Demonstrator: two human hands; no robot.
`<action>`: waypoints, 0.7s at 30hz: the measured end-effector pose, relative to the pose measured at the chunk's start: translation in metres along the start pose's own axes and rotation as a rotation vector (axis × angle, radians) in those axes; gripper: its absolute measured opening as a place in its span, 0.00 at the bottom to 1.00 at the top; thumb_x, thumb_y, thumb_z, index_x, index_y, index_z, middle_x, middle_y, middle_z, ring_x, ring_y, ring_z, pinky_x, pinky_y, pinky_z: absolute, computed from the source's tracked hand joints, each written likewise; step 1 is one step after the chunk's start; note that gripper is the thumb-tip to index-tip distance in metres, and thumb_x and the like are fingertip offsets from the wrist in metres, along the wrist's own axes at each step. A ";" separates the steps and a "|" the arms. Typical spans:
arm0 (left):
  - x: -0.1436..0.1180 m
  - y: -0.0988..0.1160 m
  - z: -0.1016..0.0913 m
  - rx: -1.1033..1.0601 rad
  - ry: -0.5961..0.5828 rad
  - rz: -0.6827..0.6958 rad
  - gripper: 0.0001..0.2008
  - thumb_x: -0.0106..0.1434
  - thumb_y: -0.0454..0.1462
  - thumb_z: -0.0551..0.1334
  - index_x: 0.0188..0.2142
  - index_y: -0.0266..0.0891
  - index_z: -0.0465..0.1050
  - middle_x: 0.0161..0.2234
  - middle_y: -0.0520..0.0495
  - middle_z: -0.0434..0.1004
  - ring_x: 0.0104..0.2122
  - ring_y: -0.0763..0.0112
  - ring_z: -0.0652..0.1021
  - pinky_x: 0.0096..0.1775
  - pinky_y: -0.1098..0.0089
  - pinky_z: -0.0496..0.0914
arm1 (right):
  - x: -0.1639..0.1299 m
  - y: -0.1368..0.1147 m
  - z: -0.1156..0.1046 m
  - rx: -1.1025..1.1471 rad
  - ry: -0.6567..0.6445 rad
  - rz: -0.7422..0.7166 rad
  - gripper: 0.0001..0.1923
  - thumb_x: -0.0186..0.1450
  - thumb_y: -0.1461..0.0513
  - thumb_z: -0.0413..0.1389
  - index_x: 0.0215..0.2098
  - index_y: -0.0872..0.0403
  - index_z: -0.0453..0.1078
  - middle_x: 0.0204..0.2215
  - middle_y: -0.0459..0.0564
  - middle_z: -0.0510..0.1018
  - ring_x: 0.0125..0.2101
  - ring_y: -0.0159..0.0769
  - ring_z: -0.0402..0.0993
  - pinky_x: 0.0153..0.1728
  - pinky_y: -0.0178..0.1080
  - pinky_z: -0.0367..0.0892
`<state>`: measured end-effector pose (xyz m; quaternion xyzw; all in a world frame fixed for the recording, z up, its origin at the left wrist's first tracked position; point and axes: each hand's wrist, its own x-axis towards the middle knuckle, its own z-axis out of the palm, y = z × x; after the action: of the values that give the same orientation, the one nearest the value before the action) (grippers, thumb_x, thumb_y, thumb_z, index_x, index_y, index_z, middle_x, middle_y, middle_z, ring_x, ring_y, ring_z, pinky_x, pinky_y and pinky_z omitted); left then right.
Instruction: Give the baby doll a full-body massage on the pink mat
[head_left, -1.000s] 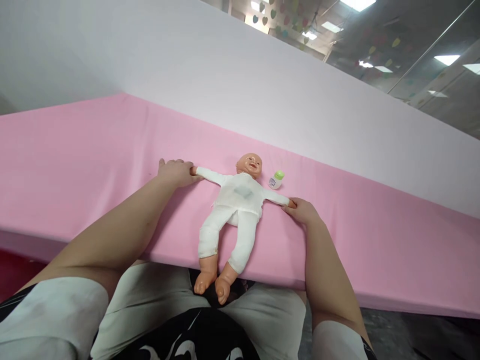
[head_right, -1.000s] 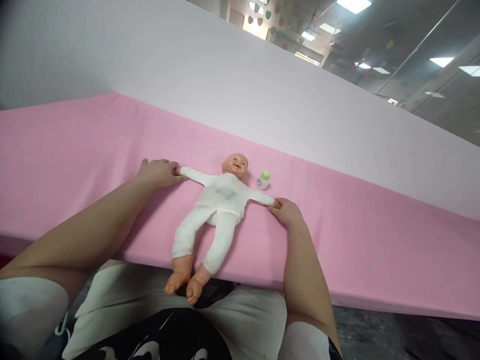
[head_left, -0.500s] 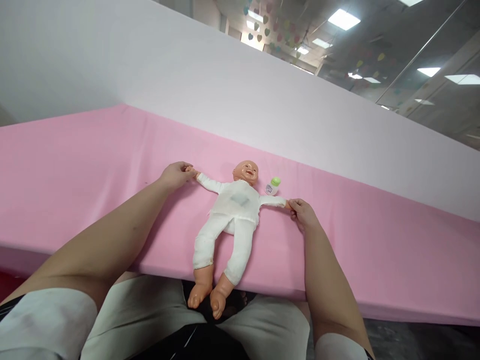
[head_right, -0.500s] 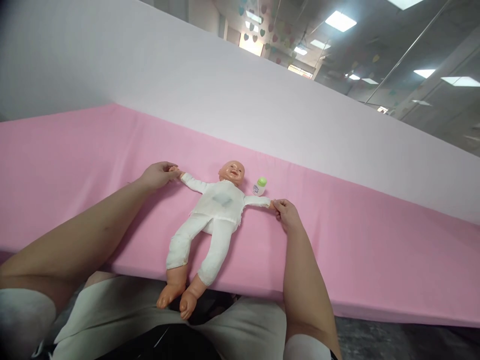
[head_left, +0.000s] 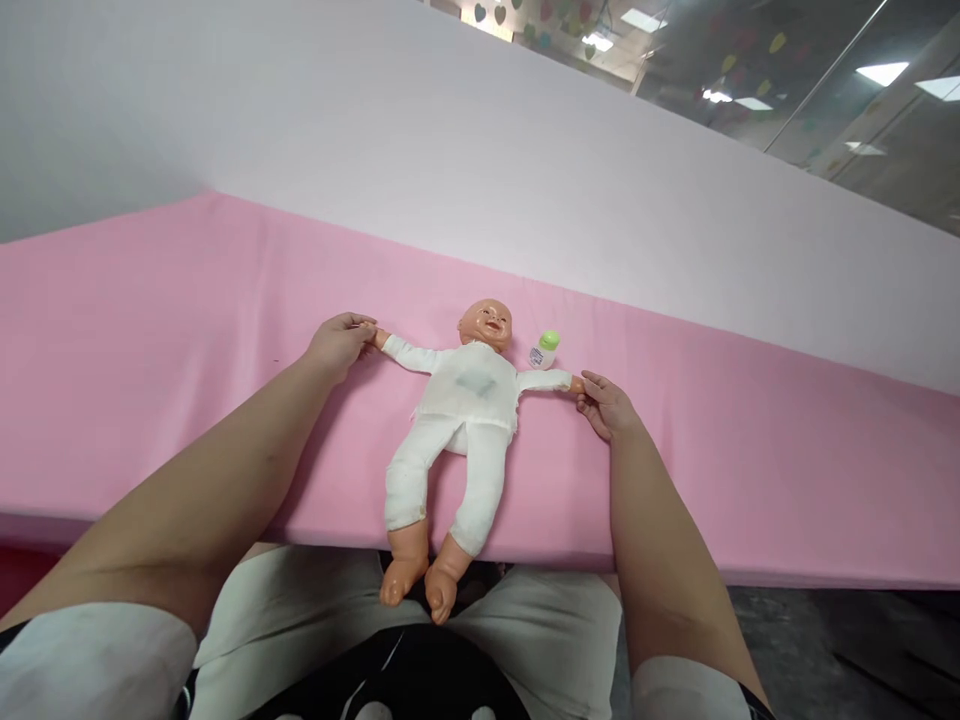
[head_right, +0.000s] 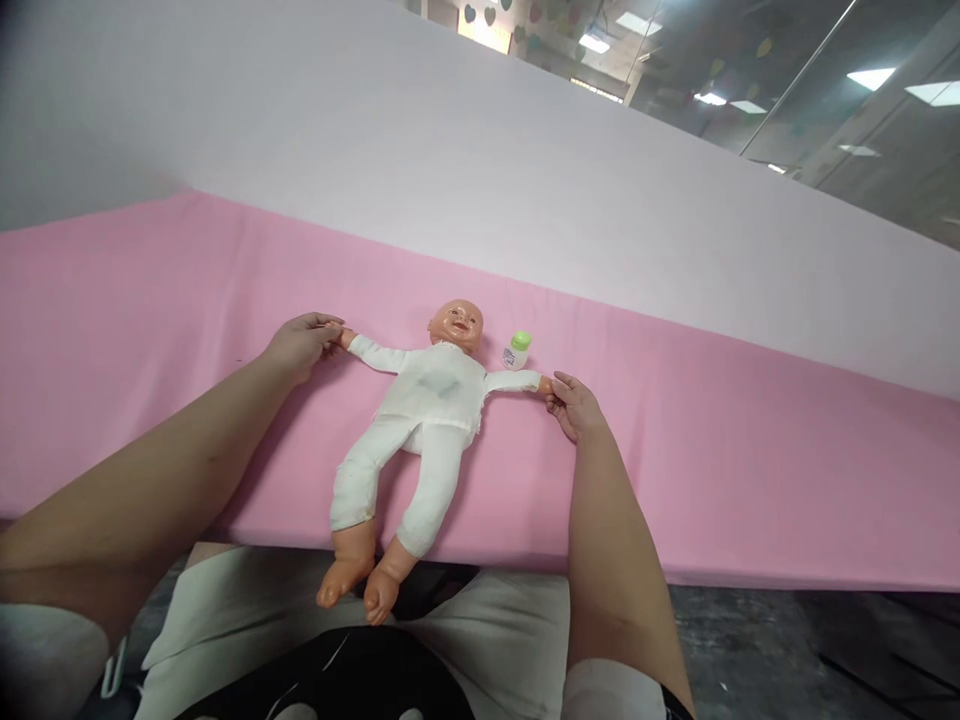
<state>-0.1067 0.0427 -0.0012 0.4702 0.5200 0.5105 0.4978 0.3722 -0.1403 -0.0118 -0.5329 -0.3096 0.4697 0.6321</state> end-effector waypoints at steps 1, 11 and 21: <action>-0.001 0.000 0.000 -0.004 -0.003 0.004 0.13 0.51 0.31 0.67 0.38 0.38 0.77 0.24 0.50 0.75 0.19 0.73 0.72 0.23 0.71 0.68 | 0.000 0.000 -0.001 0.009 -0.002 0.004 0.26 0.53 0.60 0.76 0.48 0.52 0.76 0.31 0.46 0.78 0.27 0.29 0.72 0.28 0.33 0.74; -0.006 0.006 0.002 -0.012 -0.011 0.027 0.11 0.49 0.31 0.67 0.35 0.37 0.77 0.25 0.50 0.75 0.19 0.74 0.71 0.22 0.71 0.66 | -0.009 -0.003 0.005 -0.033 -0.034 -0.065 0.30 0.48 0.60 0.77 0.48 0.49 0.78 0.42 0.49 0.83 0.24 0.25 0.61 0.20 0.30 0.59; 0.000 0.001 0.002 0.025 -0.002 0.052 0.08 0.53 0.34 0.70 0.33 0.40 0.76 0.26 0.48 0.76 0.22 0.72 0.72 0.26 0.68 0.69 | -0.006 -0.003 0.012 -0.132 0.045 -0.068 0.24 0.49 0.57 0.75 0.42 0.50 0.77 0.34 0.47 0.83 0.18 0.21 0.54 0.17 0.29 0.49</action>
<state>-0.1049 0.0430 0.0001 0.4904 0.5134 0.5162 0.4790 0.3604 -0.1413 -0.0057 -0.5731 -0.3434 0.4144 0.6180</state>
